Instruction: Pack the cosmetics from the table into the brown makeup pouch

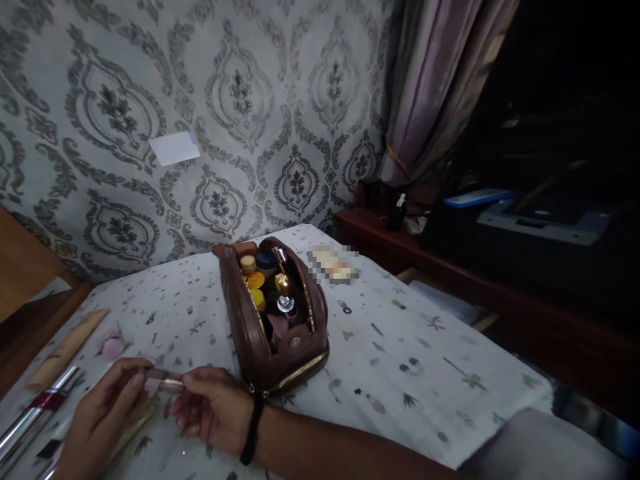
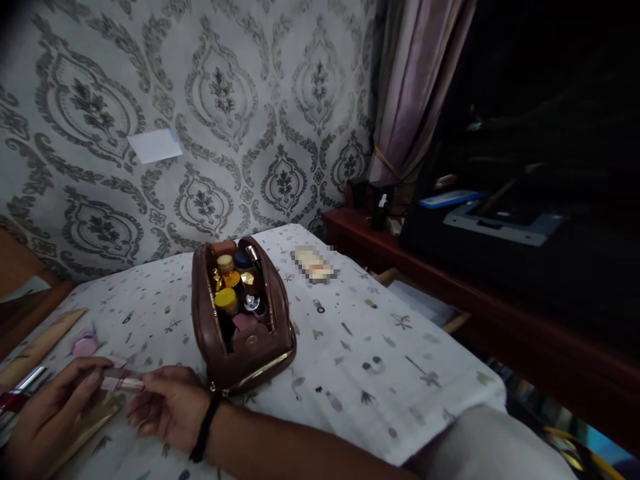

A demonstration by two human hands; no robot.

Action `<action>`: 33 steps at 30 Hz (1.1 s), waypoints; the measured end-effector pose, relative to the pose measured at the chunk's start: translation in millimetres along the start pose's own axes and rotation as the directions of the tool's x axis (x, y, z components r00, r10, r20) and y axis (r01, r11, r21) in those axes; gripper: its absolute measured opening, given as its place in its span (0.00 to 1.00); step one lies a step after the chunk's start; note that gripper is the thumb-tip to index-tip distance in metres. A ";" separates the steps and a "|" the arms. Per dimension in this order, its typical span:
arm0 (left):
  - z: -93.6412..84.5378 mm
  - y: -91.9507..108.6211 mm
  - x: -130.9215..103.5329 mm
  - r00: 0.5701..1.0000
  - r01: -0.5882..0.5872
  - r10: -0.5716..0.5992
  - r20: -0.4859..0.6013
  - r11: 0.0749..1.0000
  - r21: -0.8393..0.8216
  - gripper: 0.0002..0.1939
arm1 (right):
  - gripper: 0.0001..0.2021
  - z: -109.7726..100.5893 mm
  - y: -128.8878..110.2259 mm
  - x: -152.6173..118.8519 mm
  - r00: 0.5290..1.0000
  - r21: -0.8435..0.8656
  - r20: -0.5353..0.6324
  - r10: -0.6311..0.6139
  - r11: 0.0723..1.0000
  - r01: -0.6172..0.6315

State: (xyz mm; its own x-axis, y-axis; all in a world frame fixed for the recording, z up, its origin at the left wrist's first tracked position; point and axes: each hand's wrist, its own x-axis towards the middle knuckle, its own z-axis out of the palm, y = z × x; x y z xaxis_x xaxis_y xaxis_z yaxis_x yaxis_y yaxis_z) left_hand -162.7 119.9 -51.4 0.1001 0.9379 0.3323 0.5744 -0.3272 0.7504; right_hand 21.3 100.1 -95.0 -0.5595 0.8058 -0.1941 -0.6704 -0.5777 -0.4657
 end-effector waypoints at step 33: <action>-2.3 16.5 -0.4 0.997 0.076 -0.078 -0.007 0.986 -0.146 0.16 | 0.16 9.5 -7.9 -14.6 1.000 0.061 -0.025 0.002 0.998 -0.001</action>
State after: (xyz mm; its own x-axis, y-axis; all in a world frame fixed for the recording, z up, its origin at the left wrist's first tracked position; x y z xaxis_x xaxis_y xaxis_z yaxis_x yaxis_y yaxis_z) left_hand -155.1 113.9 -37.8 0.0493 0.9597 0.2768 0.4553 -0.2682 0.8490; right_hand 30.1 91.6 -80.2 -0.5488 0.8075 -0.2163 -0.6987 -0.5851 -0.4117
